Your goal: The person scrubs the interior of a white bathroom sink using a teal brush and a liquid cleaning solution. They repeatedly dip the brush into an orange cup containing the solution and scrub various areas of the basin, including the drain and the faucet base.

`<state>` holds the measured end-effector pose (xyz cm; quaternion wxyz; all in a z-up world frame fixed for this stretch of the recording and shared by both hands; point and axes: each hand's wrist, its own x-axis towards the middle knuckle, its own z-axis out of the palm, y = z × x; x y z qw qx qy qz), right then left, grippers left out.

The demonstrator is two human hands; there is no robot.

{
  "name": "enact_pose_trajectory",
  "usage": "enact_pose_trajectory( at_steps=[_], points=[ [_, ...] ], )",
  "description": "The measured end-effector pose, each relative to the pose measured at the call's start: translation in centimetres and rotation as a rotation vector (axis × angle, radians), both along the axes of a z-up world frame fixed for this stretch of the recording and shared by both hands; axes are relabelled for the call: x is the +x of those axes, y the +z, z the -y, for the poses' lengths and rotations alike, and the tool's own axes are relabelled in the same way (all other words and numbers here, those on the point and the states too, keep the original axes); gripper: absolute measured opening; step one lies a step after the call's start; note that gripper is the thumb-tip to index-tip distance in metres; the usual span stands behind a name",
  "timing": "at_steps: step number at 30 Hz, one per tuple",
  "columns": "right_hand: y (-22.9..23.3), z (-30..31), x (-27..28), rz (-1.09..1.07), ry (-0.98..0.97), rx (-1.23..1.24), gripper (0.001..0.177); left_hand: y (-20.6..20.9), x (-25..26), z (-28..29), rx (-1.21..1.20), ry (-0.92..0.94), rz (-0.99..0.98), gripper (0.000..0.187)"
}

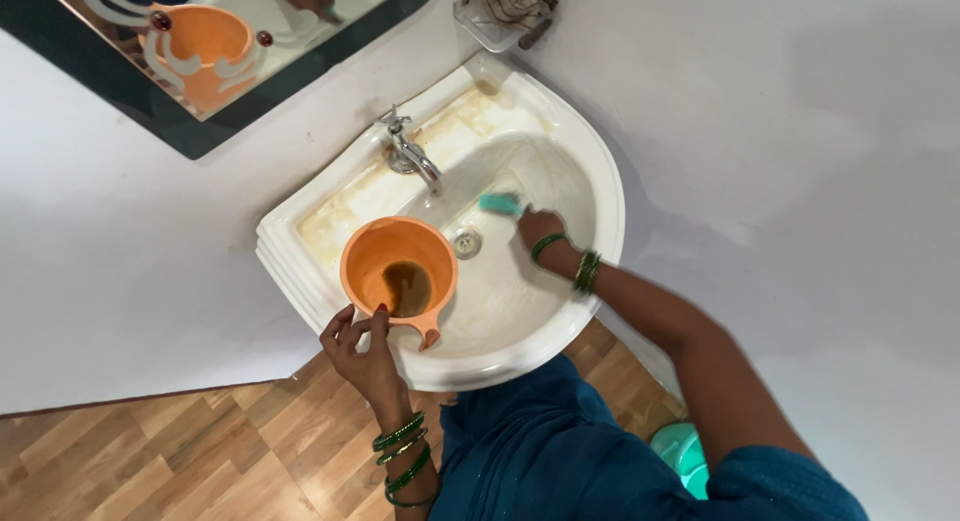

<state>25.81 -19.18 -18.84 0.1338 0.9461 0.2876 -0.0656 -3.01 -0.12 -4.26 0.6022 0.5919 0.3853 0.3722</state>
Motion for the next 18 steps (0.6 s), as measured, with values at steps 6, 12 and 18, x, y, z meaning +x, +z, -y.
enact_pose_trajectory(
  at_steps=[6, 12, 18],
  points=[
    [-3.3, -7.3, -9.8, -0.313, 0.263, 0.213, 0.039, 0.2, 0.1, 0.2, 0.038, 0.031, 0.065, 0.018],
    [0.9, -5.2, -6.8, -0.070, 0.269, 0.274, 0.041, 0.3, 0.2, 0.2, 0.059, 0.002, 0.094, 0.020],
    [7.3, 0.6, 1.2, 0.242, 0.083, 0.473, 0.018, 0.4, 0.5, 0.7, -0.012, 0.015, 0.115, 0.019]
  ],
)
